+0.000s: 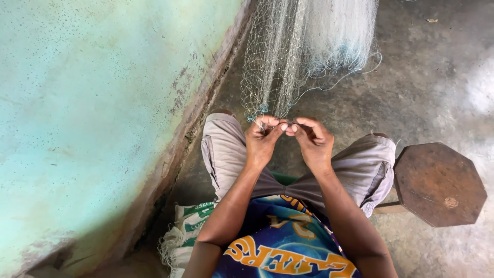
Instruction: The person sits cross-legged on the floor and uses a wooden tool to weave white thread into a fishing net. They repeatedly pull the thread through the mesh, tighten the weave, and adjust the net's position. Another person briefly hands them a small white object, which they handle before resuming the mending task.
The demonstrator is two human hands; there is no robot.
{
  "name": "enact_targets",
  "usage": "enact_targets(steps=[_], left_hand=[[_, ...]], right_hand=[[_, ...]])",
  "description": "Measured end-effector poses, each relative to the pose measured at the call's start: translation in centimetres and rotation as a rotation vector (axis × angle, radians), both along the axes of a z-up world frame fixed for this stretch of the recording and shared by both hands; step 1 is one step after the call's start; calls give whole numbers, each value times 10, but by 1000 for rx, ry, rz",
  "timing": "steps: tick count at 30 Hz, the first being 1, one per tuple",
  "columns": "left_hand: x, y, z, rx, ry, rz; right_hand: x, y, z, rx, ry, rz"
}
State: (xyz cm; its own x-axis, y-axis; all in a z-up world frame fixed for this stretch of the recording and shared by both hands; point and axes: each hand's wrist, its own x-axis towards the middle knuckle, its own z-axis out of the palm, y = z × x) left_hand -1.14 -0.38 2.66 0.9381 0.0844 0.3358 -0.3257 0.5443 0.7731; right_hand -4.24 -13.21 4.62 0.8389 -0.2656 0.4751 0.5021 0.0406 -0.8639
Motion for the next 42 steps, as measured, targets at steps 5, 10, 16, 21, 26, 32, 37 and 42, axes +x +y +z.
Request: enact_targets(steps=[5, 10, 16, 21, 26, 32, 37, 42], left_hand=[[0, -1, 0, 2, -3, 5], [-8, -5, 22, 109, 47, 86], [-8, -4, 18, 194, 67, 151], [-11, 5, 18, 266, 90, 122], [-10, 6, 7, 283, 101, 125], [-10, 7, 4, 284, 116, 127], [-10, 6, 1, 293, 123, 131], [-9, 7, -2, 285, 117, 131]], right_hand=[[-3, 2, 8, -30, -8, 9], [-4, 3, 11, -62, -7, 16], [0, 1, 8, -81, -1, 21], [9, -9, -11, -43, 103, 81], [14, -9, -9, 11, 189, 149], [17, -11, -16, 126, 261, 197], [18, -10, -18, 143, 270, 197], [22, -7, -19, 208, 275, 212]])
